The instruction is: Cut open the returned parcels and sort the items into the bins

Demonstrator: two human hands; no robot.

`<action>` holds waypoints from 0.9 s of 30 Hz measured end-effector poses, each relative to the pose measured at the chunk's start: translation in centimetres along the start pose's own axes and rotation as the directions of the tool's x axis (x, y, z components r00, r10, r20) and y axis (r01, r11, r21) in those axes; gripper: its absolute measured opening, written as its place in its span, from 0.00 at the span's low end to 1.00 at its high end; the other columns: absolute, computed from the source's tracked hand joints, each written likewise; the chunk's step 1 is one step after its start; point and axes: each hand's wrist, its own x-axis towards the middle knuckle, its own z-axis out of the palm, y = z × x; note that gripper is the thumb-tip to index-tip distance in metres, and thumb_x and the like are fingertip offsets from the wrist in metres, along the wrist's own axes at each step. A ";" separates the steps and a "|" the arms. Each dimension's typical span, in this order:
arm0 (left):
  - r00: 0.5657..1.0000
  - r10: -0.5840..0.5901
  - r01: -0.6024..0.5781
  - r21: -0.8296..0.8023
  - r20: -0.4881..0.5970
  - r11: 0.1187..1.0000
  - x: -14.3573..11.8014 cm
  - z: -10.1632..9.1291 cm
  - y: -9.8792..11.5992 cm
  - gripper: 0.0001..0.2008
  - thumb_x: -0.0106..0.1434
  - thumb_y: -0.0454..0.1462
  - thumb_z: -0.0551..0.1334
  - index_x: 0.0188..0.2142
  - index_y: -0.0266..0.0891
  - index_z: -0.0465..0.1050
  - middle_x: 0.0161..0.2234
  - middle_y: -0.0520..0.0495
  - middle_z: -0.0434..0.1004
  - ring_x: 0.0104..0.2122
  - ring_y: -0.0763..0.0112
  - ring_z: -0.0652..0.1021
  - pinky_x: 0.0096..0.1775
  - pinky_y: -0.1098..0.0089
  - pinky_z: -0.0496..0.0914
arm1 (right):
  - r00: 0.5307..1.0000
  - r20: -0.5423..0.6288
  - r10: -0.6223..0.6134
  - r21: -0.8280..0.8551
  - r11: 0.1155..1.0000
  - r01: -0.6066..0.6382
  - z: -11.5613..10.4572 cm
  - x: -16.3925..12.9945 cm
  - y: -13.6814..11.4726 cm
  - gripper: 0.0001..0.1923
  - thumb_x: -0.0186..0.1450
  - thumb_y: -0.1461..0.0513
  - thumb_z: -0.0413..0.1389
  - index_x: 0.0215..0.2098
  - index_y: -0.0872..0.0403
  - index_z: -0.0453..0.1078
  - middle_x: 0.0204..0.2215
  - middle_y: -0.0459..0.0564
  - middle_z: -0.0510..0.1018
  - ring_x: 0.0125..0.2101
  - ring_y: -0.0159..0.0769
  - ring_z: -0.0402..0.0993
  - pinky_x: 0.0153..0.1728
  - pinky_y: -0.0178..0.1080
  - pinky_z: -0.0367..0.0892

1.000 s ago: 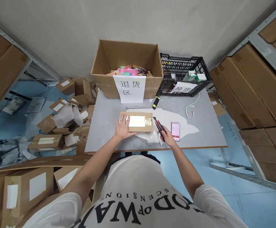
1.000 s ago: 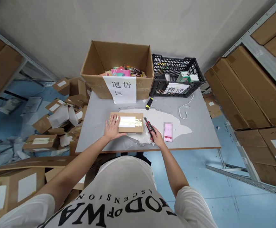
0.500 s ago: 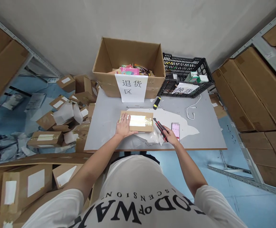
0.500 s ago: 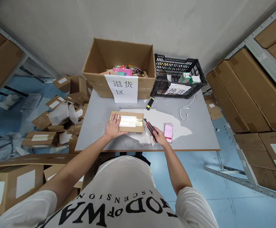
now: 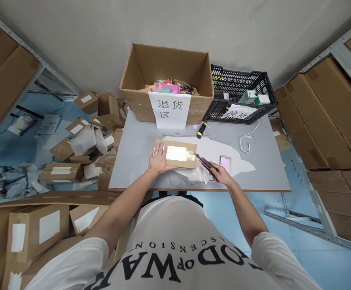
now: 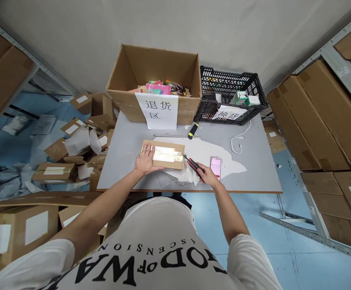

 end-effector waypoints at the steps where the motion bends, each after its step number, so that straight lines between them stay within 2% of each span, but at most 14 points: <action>1: 1.000 -0.002 0.002 -0.005 0.001 1.000 0.0 0.0 0.0 0.59 0.46 0.67 0.53 0.65 0.31 0.41 0.66 0.33 0.37 0.64 0.44 0.40 0.52 0.48 0.62 | 1.000 -0.005 0.002 0.006 1.000 -0.002 0.0 -0.2 0.2 0.30 0.63 0.50 0.49 0.61 0.50 0.57 0.23 0.44 0.69 0.12 0.24 0.58 0.10 0.29 0.55; 4: 1.000 -0.003 0.003 -0.012 -0.001 1.000 0.0 0.0 0.0 0.58 0.47 0.67 0.53 0.65 0.30 0.41 0.66 0.33 0.38 0.64 0.44 0.40 0.52 0.48 0.61 | 1.000 -0.024 0.005 0.007 1.000 -0.005 0.4 -1.2 0.9 0.30 0.63 0.50 0.48 0.61 0.51 0.57 0.24 0.44 0.70 0.12 0.24 0.58 0.10 0.29 0.55; 9: 1.000 -0.003 0.003 -0.017 -0.013 1.000 0.2 0.0 0.1 0.56 0.49 0.66 0.52 0.66 0.31 0.40 0.66 0.34 0.36 0.65 0.46 0.40 0.53 0.50 0.60 | 0.999 0.048 0.017 0.024 1.000 -0.018 2.1 -2.9 2.5 0.29 0.64 0.49 0.49 0.60 0.51 0.59 0.23 0.45 0.70 0.12 0.25 0.59 0.11 0.30 0.55; 12: 1.000 -0.003 0.003 -0.015 -0.007 1.000 0.2 0.0 0.1 0.57 0.48 0.66 0.52 0.66 0.31 0.40 0.67 0.35 0.35 0.65 0.46 0.39 0.54 0.50 0.59 | 0.999 0.025 0.032 0.069 0.997 -0.033 2.8 -3.2 3.1 0.30 0.64 0.49 0.48 0.61 0.49 0.57 0.25 0.45 0.70 0.12 0.24 0.59 0.10 0.30 0.55; 17: 1.000 -0.008 0.008 -0.004 -0.003 1.000 0.2 -0.1 0.1 0.57 0.48 0.65 0.54 0.65 0.30 0.40 0.66 0.35 0.35 0.65 0.47 0.39 0.56 0.49 0.57 | 0.999 0.027 0.042 0.093 0.995 -0.045 2.2 -3.8 3.5 0.30 0.63 0.48 0.49 0.61 0.50 0.58 0.24 0.44 0.70 0.12 0.24 0.59 0.10 0.30 0.55; 23: 1.000 -0.001 0.002 0.012 -0.017 1.000 -0.2 0.1 0.1 0.55 0.50 0.65 0.53 0.65 0.32 0.41 0.66 0.34 0.35 0.65 0.48 0.38 0.58 0.45 0.49 | 0.988 -0.129 0.083 0.178 0.982 -0.060 1.1 -5.0 5.8 0.34 0.60 0.49 0.51 0.61 0.53 0.54 0.28 0.46 0.73 0.13 0.25 0.61 0.11 0.31 0.56; 27: 0.998 0.032 -0.032 0.000 -0.061 0.999 -0.6 0.3 -0.1 0.53 0.51 0.64 0.53 0.65 0.31 0.41 0.66 0.33 0.36 0.65 0.47 0.39 0.58 0.41 0.42 | 0.953 -0.288 0.090 0.183 0.982 -0.038 1.9 -3.6 7.5 0.36 0.60 0.54 0.47 0.65 0.49 0.45 0.36 0.50 0.74 0.18 0.29 0.65 0.17 0.35 0.64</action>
